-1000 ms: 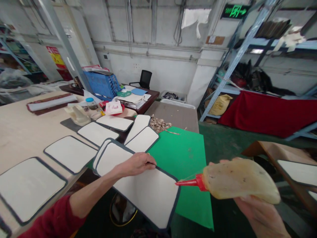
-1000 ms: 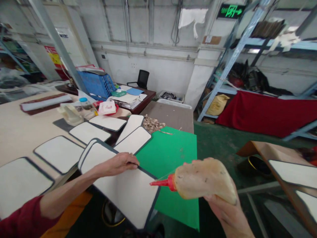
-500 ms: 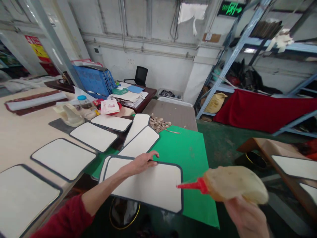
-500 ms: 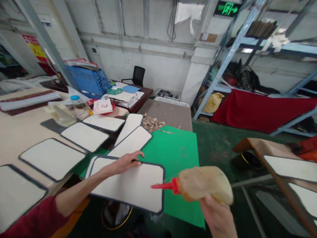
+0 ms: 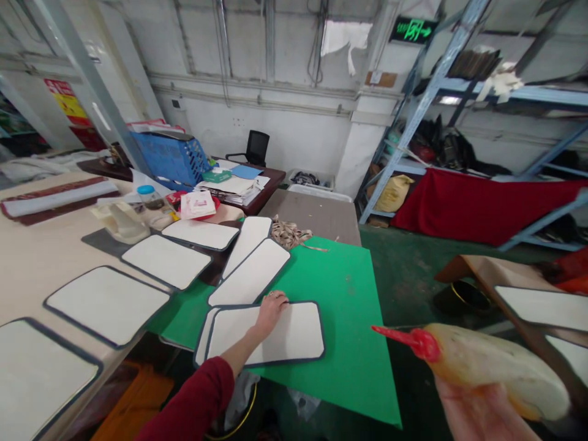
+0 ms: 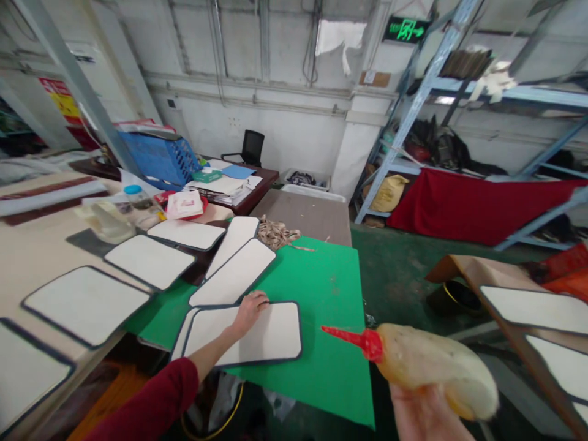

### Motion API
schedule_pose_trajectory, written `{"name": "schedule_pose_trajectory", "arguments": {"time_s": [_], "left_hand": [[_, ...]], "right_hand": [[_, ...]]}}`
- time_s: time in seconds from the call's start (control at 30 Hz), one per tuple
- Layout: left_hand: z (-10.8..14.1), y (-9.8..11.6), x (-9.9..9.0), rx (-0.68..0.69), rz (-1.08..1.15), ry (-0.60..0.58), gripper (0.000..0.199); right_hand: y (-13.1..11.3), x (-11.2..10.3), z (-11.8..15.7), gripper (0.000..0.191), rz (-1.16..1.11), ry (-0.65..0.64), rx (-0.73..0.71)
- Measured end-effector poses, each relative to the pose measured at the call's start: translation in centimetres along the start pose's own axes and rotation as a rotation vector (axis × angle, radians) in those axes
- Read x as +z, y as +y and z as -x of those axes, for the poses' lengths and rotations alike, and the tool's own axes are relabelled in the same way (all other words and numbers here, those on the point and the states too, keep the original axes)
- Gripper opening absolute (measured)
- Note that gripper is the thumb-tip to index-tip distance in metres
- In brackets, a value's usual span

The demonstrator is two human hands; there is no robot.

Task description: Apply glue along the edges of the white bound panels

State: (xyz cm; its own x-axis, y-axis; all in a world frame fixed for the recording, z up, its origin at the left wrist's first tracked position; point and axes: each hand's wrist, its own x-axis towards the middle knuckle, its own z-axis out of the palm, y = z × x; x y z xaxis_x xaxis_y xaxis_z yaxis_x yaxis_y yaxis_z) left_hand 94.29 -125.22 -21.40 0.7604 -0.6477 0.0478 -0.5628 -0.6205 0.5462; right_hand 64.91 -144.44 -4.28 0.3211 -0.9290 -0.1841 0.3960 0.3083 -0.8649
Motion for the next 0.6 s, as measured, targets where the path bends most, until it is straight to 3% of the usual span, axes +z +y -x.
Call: {"name": "schedule_pose_trajectory", "arguments": {"time_s": [0.27,0.4,0.6], "left_hand": [[-0.3,-1.0,-0.3,0.024,0.019,0.072,0.024],[-0.1,-1.5,0.1,0.031,0.035,0.087,0.031],[0.1,-1.1,-0.2,0.069,0.076,0.133,0.042]], "right_hand": [[-0.1,1.0,-1.2,0.046,-0.104,-0.016,-0.017],[0.1,1.9,-1.6,0.066,-0.107,-0.117,-0.105],[-0.2,2.8,-1.5,0.077,-0.084,-0.09,-0.06]]}}
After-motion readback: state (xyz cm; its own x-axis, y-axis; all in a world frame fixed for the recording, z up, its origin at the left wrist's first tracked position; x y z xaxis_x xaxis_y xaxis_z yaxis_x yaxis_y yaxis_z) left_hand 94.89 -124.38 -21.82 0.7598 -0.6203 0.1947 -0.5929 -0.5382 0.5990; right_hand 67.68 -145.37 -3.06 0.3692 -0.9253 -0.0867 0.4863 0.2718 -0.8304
